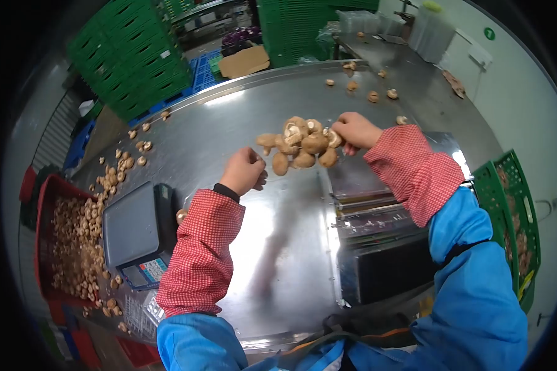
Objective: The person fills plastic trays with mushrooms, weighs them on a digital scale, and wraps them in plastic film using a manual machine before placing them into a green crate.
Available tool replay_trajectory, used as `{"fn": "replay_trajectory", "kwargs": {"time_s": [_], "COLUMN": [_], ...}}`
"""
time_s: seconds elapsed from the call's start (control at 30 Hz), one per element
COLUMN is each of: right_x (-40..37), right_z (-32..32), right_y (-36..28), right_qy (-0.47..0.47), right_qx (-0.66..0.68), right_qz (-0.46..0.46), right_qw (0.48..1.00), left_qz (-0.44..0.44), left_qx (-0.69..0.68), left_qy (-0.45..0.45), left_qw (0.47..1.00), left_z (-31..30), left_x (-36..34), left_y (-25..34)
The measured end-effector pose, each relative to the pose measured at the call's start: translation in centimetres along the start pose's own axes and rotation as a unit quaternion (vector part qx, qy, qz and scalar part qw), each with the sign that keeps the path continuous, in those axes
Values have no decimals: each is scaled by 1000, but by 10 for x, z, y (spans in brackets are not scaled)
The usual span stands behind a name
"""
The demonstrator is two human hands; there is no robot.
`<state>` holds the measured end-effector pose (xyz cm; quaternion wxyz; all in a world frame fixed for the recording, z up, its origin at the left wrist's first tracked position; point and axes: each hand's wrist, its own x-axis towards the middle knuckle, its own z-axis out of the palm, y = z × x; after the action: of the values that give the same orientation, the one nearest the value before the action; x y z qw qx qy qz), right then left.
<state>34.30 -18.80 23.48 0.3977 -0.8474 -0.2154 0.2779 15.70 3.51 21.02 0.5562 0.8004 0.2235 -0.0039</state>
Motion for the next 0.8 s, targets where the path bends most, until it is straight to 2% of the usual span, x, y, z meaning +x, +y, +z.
{"fn": "replay_trajectory", "kwargs": {"time_s": [0.13,0.23,0.3,0.43,0.53,0.57,0.6,0.67,0.73,0.8], "right_x": [-37,-58,-69,-92,-103,-105,-115,-145,-187,-219], "right_z": [-81,-121,-132,-128,-125,-128,-131,-149,-173,-191], "right_y": [65,116,146,181,189,193,196,194,198,209], "right_qy": [47,77,97,104,91,92,133,215,184,150], "right_qx": [22,12,-9,-2,20,19,-47,-176,-280,-475], "right_qz": [-16,-23,-23,-44,-44,-35,-77,-169,-231,-240], "right_qw": [999,997,995,994,995,995,987,946,914,833], "left_qz": [30,75,74,137,61,50,68,199,299,343], "left_qx": [-16,64,126,270,210,198,244,248,307,398], "left_qy": [-51,-43,-39,-41,-91,-83,-42,29,-11,-19], "left_qw": [998,994,989,952,972,975,967,948,904,850], "left_z": [88,151,181,207,204,201,195,181,165,161], "left_x": [14,39,48,40,25,16,0,-39,-77,-98], "left_y": [39,48,46,33,39,42,49,57,56,49]}}
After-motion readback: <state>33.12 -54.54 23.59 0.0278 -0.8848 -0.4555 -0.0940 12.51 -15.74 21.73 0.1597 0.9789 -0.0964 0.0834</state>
